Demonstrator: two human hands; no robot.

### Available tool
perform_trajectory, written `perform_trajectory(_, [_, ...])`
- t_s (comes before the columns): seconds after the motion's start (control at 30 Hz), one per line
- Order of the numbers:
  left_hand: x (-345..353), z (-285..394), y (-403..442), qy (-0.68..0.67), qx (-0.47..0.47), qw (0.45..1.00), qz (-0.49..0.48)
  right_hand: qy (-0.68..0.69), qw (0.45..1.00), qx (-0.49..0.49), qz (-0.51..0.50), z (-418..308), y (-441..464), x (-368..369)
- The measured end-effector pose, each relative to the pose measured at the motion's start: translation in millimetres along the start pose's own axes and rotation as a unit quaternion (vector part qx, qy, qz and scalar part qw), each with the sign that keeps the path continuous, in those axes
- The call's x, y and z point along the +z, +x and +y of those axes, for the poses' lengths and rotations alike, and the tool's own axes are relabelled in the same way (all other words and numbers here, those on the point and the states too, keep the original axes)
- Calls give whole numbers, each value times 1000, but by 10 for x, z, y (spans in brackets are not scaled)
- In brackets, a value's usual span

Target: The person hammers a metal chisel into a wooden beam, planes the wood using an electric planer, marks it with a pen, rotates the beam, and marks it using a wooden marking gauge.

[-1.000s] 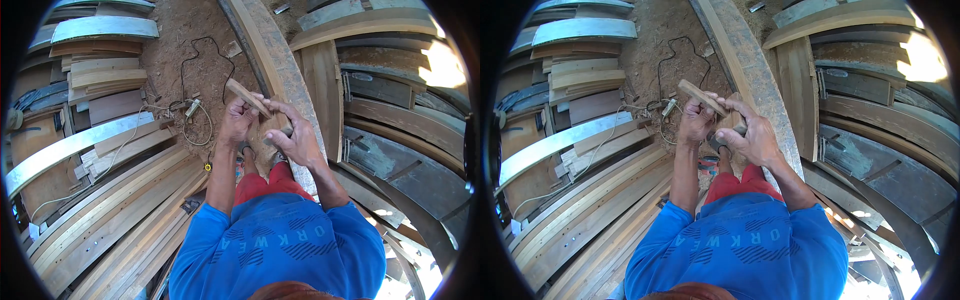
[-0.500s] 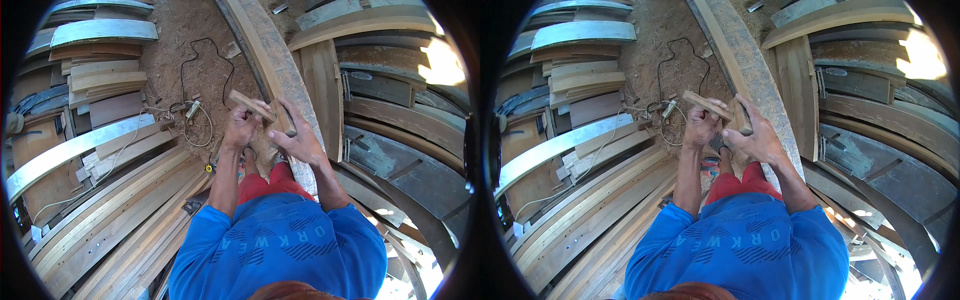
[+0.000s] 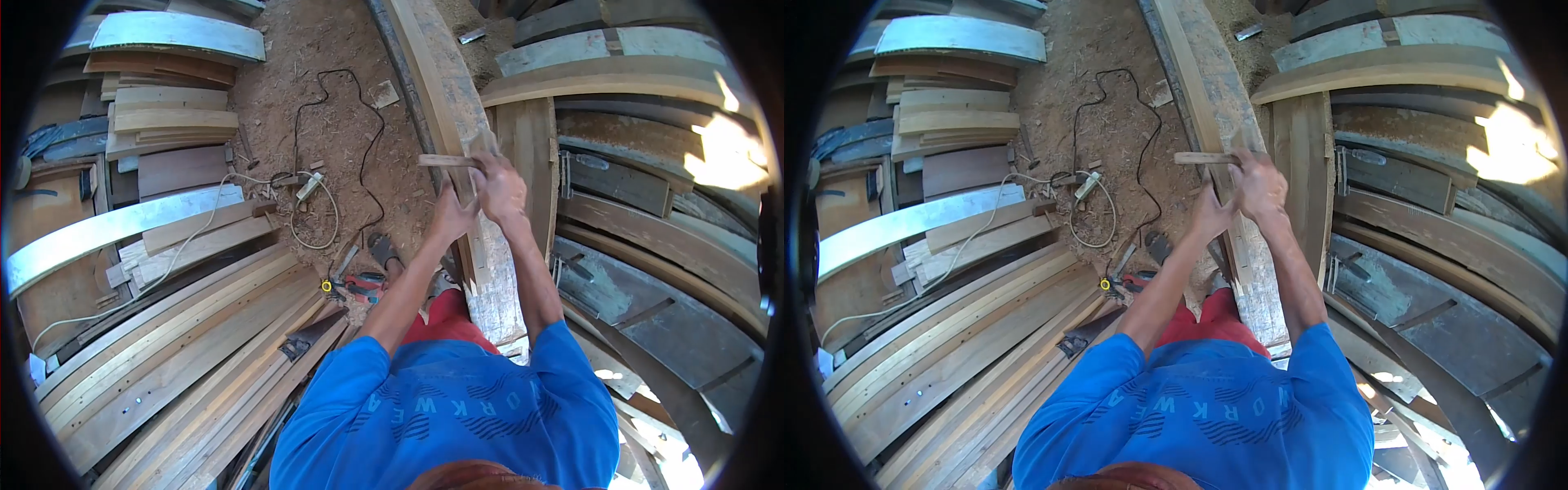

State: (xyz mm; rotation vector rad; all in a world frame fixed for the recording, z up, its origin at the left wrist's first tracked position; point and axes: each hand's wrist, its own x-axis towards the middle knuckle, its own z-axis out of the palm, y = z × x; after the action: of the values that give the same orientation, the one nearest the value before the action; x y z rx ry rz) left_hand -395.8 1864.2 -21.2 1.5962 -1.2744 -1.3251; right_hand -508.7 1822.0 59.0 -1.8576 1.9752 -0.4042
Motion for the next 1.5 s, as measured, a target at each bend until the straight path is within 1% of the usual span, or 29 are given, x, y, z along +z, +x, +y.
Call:
perform_trajectory(0.03, [32, 15, 82, 5, -32, 999, -4, -15, 1000, -14, -10, -53, 75, 46])
perform_trajectory(0.1, [86, 14, 257, 56, -31, 998, 16, -43, 997, -46, -31, -167, 244, 137])
perform_trajectory(0.13, [109, -3, 314, 81, -33, 996, 26, -33, 998, -57, -18, -162, 318, 206])
perform_trajectory(0.2, [157, -49, 439, 51, 1, 997, 65, -13, 997, -77, 11, -109, 512, 340])
perform_trajectory(0.3, [265, -188, 532, 13, 49, 992, 112, -9, 998, -64, 23, -300, 981, 354])
perform_trajectory(0.33, [282, -220, 521, 3, 63, 990, 125, -32, 996, -79, 29, -331, 1162, 379])
perform_trajectory(0.4, [273, -200, 487, 2, 43, 993, 113, -76, 990, -111, 51, -411, 1495, 426])
perform_trajectory(0.5, [229, -121, 481, -14, 37, 993, 108, -83, 990, -112, 31, -397, 1579, 446])
perform_trajectory(0.7, [174, -177, 531, -25, 37, 995, 85, -82, 994, -62, -20, -482, 1593, 373])
perform_trajectory(0.73, [155, -166, 562, -25, 37, 996, 79, -73, 995, -69, -22, -453, 1578, 358])
perform_trajectory(0.8, [93, -96, 861, -49, 16, 996, 67, -53, 995, -83, -25, -412, 1578, 355])
perform_trajectory(0.83, [43, -57, 1006, -59, 2, 996, 61, -52, 995, -70, -39, -413, 1588, 361])
perform_trajectory(0.9, [-30, 21, 1268, -104, 23, 992, 69, -67, 995, -69, -15, -451, 1592, 396])
perform_trajectory(0.97, [-29, 52, 1455, -100, 24, 992, 80, -84, 993, -80, 0, -465, 1746, 439])
perform_trajectory(1.03, [13, -27, 1383, -34, 1, 996, 78, -96, 994, -52, -6, -683, 2068, 413])
perform_trajectory(1.07, [-3, -21, 1346, -30, -7, 997, 74, -100, 994, -39, -5, -746, 2254, 434])
perform_trajectory(1.17, [-91, 93, 1346, -23, -9, 997, 68, -107, 992, -68, -20, -795, 2660, 427])
perform_trajectory(1.27, [-84, 125, 1403, -27, -10, 997, 65, -136, 988, -59, -36, -851, 2632, 363])
perform_trajectory(1.3, [-79, 120, 1406, -29, -11, 997, 67, -139, 987, -69, -45, -787, 2677, 404])
perform_trajectory(1.4, [-67, 51, 1351, -34, -11, 997, 67, -103, 987, -89, -87, -644, 2686, 393])
perform_trajectory(1.5, [-79, 50, 1363, -37, -4, 997, 65, -74, 994, -77, -33, -671, 2380, 367])
